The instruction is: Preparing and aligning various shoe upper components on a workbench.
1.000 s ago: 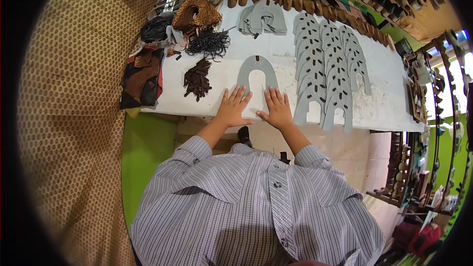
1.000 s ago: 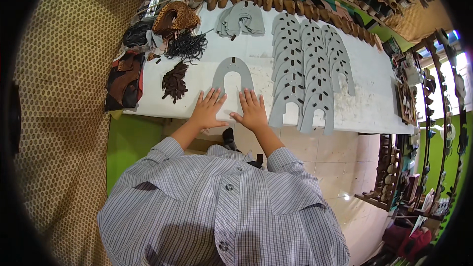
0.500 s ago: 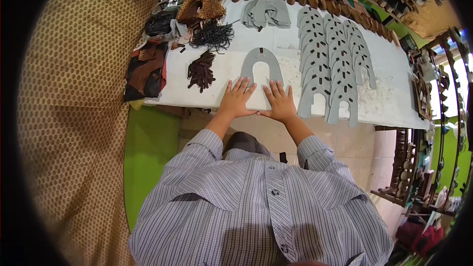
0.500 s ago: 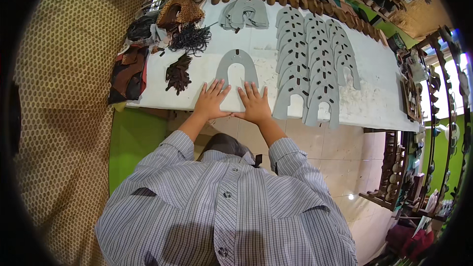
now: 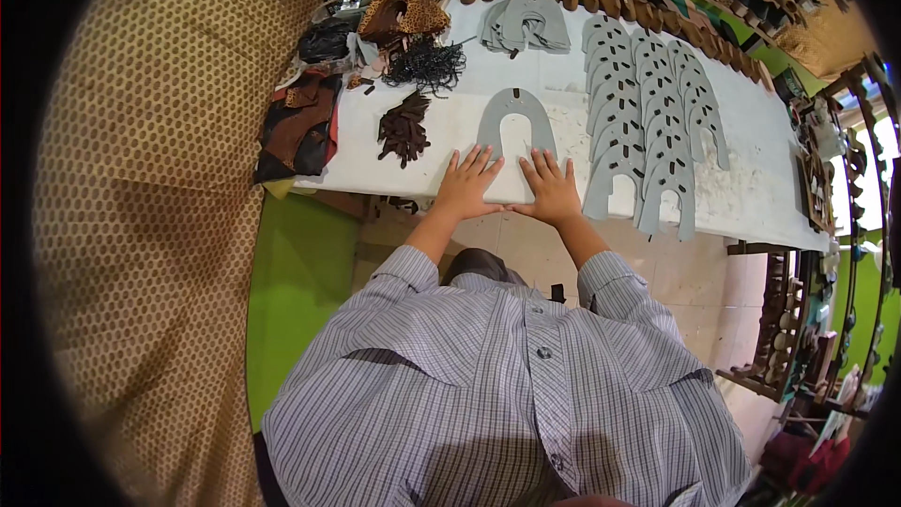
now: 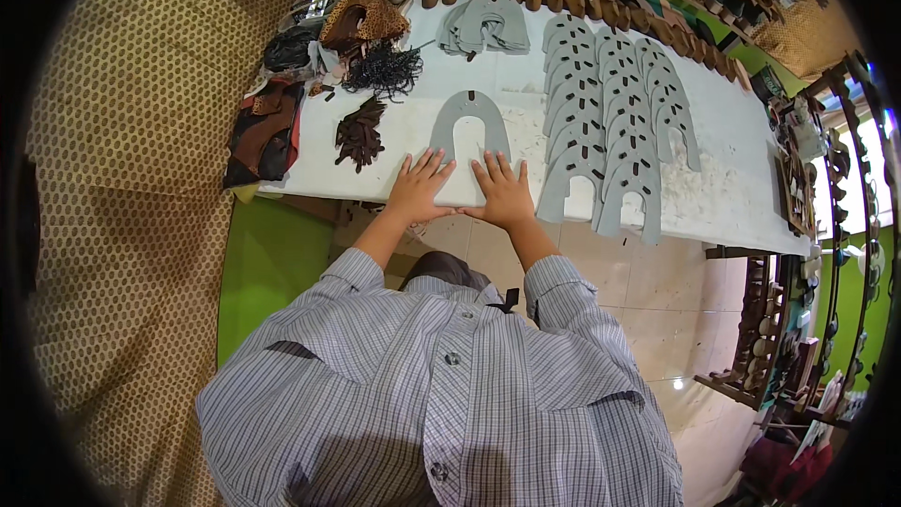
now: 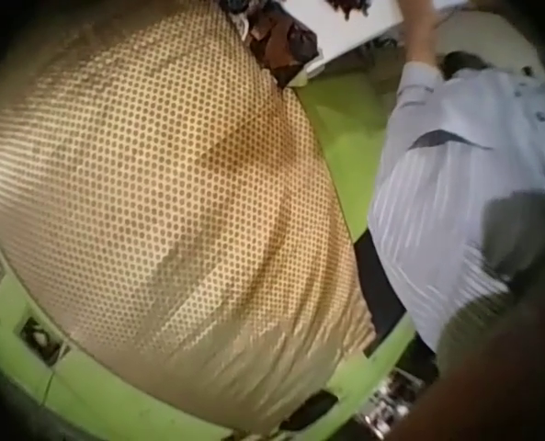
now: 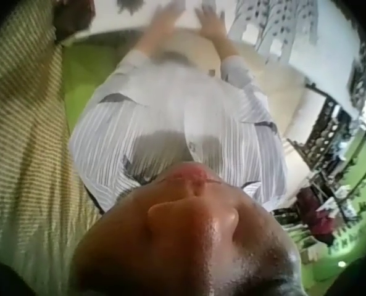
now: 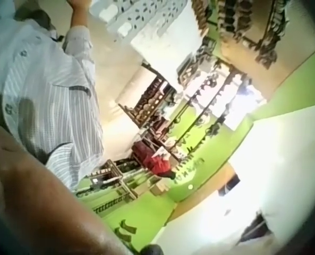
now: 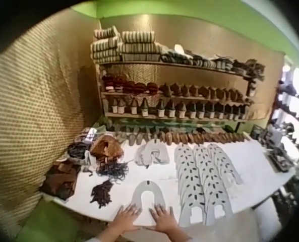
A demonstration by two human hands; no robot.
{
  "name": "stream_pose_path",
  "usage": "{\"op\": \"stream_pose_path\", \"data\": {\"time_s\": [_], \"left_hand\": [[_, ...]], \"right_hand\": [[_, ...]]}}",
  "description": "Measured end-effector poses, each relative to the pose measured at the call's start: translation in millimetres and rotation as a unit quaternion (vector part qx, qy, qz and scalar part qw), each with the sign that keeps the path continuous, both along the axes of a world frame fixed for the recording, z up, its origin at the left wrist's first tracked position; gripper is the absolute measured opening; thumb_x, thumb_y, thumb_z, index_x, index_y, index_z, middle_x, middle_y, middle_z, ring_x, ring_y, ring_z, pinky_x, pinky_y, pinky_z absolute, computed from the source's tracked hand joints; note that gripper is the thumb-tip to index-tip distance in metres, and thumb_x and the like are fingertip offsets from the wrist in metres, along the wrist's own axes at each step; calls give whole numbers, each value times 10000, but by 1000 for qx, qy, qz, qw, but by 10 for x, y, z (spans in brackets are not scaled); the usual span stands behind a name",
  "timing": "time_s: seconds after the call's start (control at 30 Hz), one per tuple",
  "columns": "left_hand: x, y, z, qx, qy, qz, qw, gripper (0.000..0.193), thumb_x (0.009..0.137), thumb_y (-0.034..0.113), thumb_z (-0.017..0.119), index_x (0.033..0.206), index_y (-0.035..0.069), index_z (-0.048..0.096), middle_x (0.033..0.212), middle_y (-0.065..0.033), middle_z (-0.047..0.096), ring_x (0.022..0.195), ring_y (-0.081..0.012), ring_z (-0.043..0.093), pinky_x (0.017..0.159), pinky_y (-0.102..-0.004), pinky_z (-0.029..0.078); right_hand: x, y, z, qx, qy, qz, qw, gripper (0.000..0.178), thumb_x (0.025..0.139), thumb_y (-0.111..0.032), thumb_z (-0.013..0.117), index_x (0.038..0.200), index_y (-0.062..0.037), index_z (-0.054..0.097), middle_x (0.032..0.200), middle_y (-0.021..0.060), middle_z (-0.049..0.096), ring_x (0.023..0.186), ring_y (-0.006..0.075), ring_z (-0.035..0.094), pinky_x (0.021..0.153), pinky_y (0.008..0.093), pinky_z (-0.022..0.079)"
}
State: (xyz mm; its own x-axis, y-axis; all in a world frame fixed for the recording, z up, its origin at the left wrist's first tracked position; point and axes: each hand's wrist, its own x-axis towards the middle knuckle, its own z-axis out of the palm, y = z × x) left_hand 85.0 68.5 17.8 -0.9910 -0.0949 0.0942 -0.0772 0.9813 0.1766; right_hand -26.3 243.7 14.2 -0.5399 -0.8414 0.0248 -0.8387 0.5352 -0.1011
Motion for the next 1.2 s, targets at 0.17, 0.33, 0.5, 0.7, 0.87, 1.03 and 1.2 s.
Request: {"op": "stream_pose_path", "data": {"time_s": [0.17, 0.33, 0.5, 0.7, 0.87, 1.03, 1.2], "left_hand": [[10, -357, 41, 187, -42, 25, 981, 499, 700, 410, 678, 1115, 141, 606, 1316, -99, 451, 1269, -306, 344, 1067, -476, 204], [30, -720, 260, 56, 158, 305, 938, 222, 712, 257, 704, 876, 117, 652, 1251, -91, 493, 1234, -302, 373, 1069, -496, 187], [3, -924, 381, -48, 8, 420, 906, 257, 749, 337, 657, 870, 111, 657, 1362, -65, 371, 1322, -302, 209, 1026, -652, 17], [-41, -952, 427, -54, -46, 428, 901, 279, 780, 345, 588, 855, 94, 684, 1373, -67, 363, 1341, -306, 160, 1002, -679, -1], [8, -916, 446, -60, -20, 437, 897, 210, 778, 311, 580, 818, 137, 691, 1377, -47, 369, 1339, -313, 168, 988, -695, 5], [51, -898, 398, -58, 42, 445, 893, 78, 742, 273, 632, 752, 222, 690, 1386, -31, 386, 1337, -323, 188, 981, -697, -36], [-66, -438, 423, -2, 106, 347, 932, 47, 723, 254, 659, 724, 213, 680, 1363, -42, 407, 1319, -355, 208, 978, -693, -20]], "right_hand": [[11, -8, 29, -1, -6, 4, 1000, 958, 625, -732, 548, 1393, -221, 290, 1466, 89, 230, 1359, 271, 188, 1048, 590, 134], [6, 35, 27, -4, -8, -6, 1000, 960, 618, -728, 559, 1388, -217, 298, 1463, 86, 237, 1353, 269, 201, 1055, 572, 145], [25, 10, 42, -7, -10, -4, 1000, 954, 620, -720, 567, 1383, -213, 304, 1461, 82, 240, 1350, 264, 209, 1058, 564, 147], [36, 4, 64, -10, -14, -7, 1000, 948, 620, -711, 576, 1380, -211, 311, 1458, 84, 247, 1347, 264, 216, 1064, 548, 152], [15, 14, 43, -15, -12, -8, 1000, 934, 620, -712, 574, 1369, -208, 334, 1452, 87, 259, 1341, 266, 231, 1063, 548, 154], [4, 17, 54, -25, -8, -3, 1000, 927, 620, -705, 581, 1362, -199, 349, 1445, 96, 272, 1337, 270, 240, 1060, 549, 161], [-5, 32, 22, -34, -6, -2, 999, 936, 620, -723, 561, 1363, -194, 349, 1441, 105, 278, 1336, 273, 244, 1061, 551, 158]]}}
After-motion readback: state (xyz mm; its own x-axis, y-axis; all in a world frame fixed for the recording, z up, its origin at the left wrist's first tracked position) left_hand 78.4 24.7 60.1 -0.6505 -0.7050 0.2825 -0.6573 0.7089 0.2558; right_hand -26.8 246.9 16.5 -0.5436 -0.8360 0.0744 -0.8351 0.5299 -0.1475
